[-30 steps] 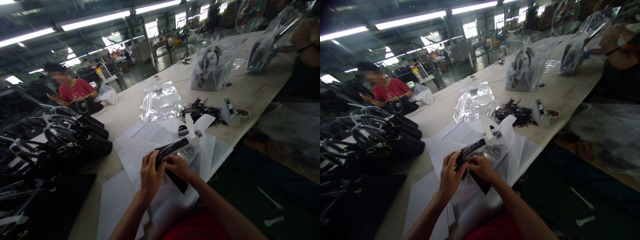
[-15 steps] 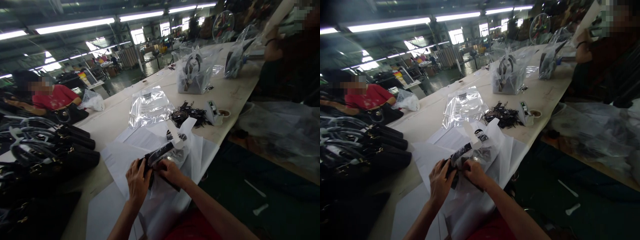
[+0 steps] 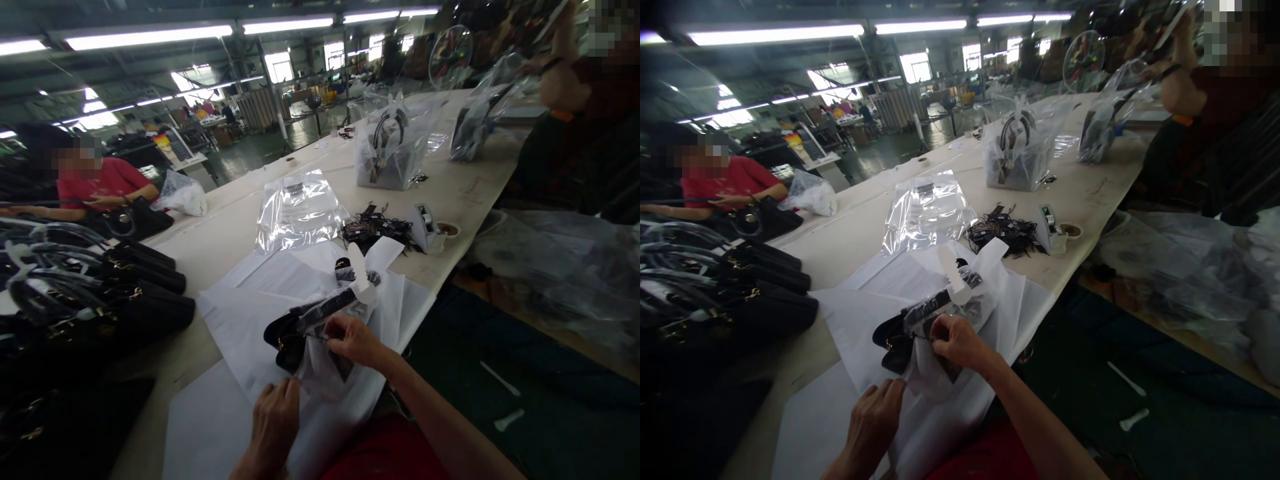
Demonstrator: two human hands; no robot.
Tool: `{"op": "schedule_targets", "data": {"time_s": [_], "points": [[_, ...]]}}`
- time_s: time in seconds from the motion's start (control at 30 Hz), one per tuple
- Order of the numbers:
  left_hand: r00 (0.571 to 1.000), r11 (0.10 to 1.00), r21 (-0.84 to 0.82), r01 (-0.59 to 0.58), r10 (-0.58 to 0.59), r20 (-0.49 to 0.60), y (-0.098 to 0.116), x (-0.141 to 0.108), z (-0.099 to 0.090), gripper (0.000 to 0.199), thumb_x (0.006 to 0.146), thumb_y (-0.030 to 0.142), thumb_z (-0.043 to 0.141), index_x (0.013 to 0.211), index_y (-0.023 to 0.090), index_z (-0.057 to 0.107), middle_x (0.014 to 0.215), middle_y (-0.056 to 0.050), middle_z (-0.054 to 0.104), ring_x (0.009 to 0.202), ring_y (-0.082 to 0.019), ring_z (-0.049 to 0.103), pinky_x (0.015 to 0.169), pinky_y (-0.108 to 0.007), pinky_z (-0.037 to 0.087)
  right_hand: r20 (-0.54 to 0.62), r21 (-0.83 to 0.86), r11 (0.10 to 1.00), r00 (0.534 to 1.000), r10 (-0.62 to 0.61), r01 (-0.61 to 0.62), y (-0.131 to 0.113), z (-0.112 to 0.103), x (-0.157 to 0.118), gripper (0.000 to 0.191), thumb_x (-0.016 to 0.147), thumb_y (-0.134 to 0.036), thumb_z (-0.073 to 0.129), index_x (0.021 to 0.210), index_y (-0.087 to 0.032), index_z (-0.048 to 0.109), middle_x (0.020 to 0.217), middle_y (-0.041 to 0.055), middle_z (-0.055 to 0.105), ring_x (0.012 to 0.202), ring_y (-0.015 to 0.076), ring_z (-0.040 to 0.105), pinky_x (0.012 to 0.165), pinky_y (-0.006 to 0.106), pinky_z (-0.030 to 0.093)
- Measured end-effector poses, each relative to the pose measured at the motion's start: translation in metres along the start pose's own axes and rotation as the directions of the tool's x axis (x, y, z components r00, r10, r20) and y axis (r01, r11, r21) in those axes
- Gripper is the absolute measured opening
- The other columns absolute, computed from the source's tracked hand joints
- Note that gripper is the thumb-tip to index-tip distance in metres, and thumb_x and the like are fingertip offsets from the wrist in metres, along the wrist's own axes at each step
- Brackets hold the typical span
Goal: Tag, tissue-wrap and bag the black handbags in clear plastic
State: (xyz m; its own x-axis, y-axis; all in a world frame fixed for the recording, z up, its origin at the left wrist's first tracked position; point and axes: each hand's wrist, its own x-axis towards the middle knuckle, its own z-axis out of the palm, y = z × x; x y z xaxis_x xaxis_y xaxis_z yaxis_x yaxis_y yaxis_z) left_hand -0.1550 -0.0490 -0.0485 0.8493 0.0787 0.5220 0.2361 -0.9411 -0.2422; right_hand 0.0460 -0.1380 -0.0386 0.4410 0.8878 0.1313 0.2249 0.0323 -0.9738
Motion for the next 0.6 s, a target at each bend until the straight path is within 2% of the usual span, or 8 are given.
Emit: {"op": "schedule_targets", "data": {"time_s": [0.13,0.2,0.3,0.4,0.47,0.5,0.53,0.6], "points": [[0.983,0.975,-0.140,0.170,-0.177,-0.039,-0.023,-0.008,-0.021,0.028,0.090,0.018,0.036,0.067,0.019,0.053,0.056,0.001,0.054,0.048,-0.013,0.052,0.050,-0.023,0.039,0.023,0.013,1.000,1.000,0.020,-0.020,0.000,-0.006,-0.003,0.014,0.061,-0.008,0.055,0.072,-0.017,0.054,0.063,-0.0053,0.051,0.058,0.0086,0.045,0.057,0.022,0.037],[0.908,0.888,-0.224,0.402,-0.417,-0.025,-0.035,-0.013,-0.025,0.024,0.087,0.030,0.041,0.071,0.019,0.056,0.061,0.000,0.060,0.050,-0.013,0.057,0.050,-0.023,0.041,0.046,0.019,0.999,0.998,0.031,-0.032,0.002,-0.006,-0.004,0.013,0.062,-0.009,0.056,0.072,-0.017,0.054,0.062,-0.0054,0.050,0.057,0.0084,0.044,0.056,0.021,0.036],[0.579,0.520,-0.290,0.804,-0.796,0.177,-0.057,-0.022,-0.023,0.033,0.074,0.049,0.045,0.073,0.019,0.058,0.053,0.000,0.060,0.048,-0.018,0.057,0.048,-0.026,0.043,0.039,-0.068,0.997,0.998,0.044,-0.042,0.009,0.003,-0.002,0.014,0.062,-0.009,0.056,0.073,-0.017,0.055,0.063,-0.0044,0.052,0.058,0.0093,0.047,0.056,0.021,0.037],[0.209,0.101,-0.278,0.955,-0.896,0.391,-0.075,-0.029,-0.019,0.045,0.061,0.058,0.047,0.074,0.017,0.059,0.049,-0.002,0.056,0.052,-0.023,0.057,0.052,-0.032,0.046,-0.030,-0.310,0.950,0.999,0.024,-0.032,0.022,0.024,0.002,0.014,0.064,-0.009,0.055,0.075,-0.017,0.058,0.067,-0.0002,0.060,0.064,0.0139,0.054,0.062,0.025,0.041],[0.115,0.022,-0.244,0.969,-0.921,0.371,-0.081,-0.024,-0.024,0.051,0.060,0.058,0.046,0.080,0.013,0.061,0.065,-0.009,0.063,0.060,-0.026,0.060,0.058,-0.038,0.049,-0.096,-0.433,0.902,0.995,-0.034,-0.011,0.033,0.037,0.000,0.013,0.070,-0.012,0.053,0.078,-0.017,0.061,0.075,0.0044,0.065,0.073,0.0186,0.060,0.068,0.029,0.044],[0.149,0.082,-0.236,0.968,-0.947,0.284,-0.080,-0.016,-0.030,0.055,0.062,0.057,0.045,0.088,0.011,0.061,0.079,-0.014,0.066,0.067,-0.029,0.062,0.063,-0.041,0.050,-0.139,-0.476,0.879,0.987,-0.086,0.009,0.038,0.041,-0.003,0.014,0.073,-0.014,0.053,0.083,-0.017,0.062,0.081,0.0070,0.067,0.080,0.0210,0.061,0.073,0.031,0.045],[0.266,0.224,-0.237,0.945,-0.951,0.159,-0.076,-0.005,-0.037,0.058,0.066,0.056,0.046,0.099,0.009,0.060,0.095,-0.018,0.065,0.077,-0.031,0.063,0.069,-0.043,0.050,-0.178,-0.515,0.856,0.973,-0.149,0.037,0.043,0.043,-0.009,0.017,0.075,-0.016,0.052,0.088,-0.017,0.063,0.088,0.0094,0.067,0.086,0.0231,0.061,0.077,0.034,0.046],[0.649,0.651,-0.241,0.719,-0.754,-0.103,-0.061,0.027,-0.052,0.063,0.075,0.053,0.049,0.123,0.013,0.050,0.123,-0.018,0.055,0.103,-0.032,0.058,0.084,-0.045,0.048,-0.199,-0.589,0.801,0.941,-0.274,0.109,0.054,0.042,-0.025,0.019,0.079,-0.020,0.051,0.095,-0.018,0.063,0.096,0.0115,0.066,0.092,0.0251,0.060,0.081,0.038,0.046]]}}
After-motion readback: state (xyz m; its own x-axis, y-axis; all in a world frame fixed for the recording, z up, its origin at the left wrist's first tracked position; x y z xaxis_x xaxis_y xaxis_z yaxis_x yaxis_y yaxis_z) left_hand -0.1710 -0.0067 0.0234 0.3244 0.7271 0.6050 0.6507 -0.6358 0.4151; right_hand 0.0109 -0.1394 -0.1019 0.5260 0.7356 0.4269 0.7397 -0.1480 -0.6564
